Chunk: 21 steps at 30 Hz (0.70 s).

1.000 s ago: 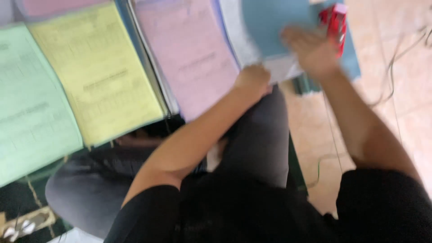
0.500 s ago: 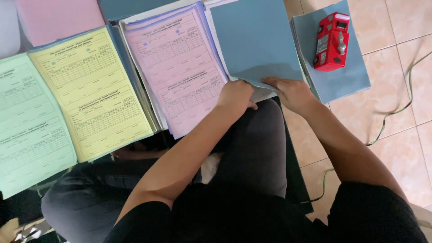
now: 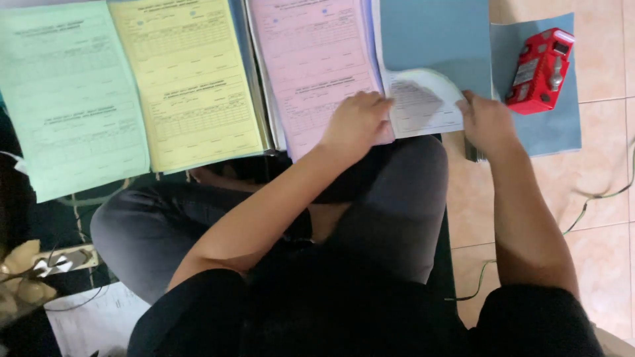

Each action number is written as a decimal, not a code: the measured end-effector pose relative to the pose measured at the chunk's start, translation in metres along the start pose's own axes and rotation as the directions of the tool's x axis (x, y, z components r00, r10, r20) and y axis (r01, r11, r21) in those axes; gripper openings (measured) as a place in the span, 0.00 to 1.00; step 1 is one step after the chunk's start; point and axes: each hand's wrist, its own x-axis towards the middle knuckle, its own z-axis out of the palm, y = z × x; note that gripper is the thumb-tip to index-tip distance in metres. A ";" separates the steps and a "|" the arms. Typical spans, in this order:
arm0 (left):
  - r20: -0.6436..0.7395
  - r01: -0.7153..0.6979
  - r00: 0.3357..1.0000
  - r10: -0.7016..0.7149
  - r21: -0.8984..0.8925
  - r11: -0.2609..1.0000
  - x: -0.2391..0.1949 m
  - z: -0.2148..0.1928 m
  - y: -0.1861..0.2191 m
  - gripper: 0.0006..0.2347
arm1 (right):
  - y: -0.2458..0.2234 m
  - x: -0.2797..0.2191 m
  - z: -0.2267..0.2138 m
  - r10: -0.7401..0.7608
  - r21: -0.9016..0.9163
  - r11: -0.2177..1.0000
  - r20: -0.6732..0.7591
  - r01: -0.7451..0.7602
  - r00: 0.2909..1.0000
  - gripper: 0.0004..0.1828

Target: The person is collating different colored paper forms and stapling them into sets while sitting on the floor.

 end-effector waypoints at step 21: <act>-0.214 -0.012 0.972 0.098 0.371 0.928 -0.118 -0.065 -0.050 0.06 | -0.248 0.026 -0.071 -0.313 0.223 0.929 0.046 0.296 0.949 0.28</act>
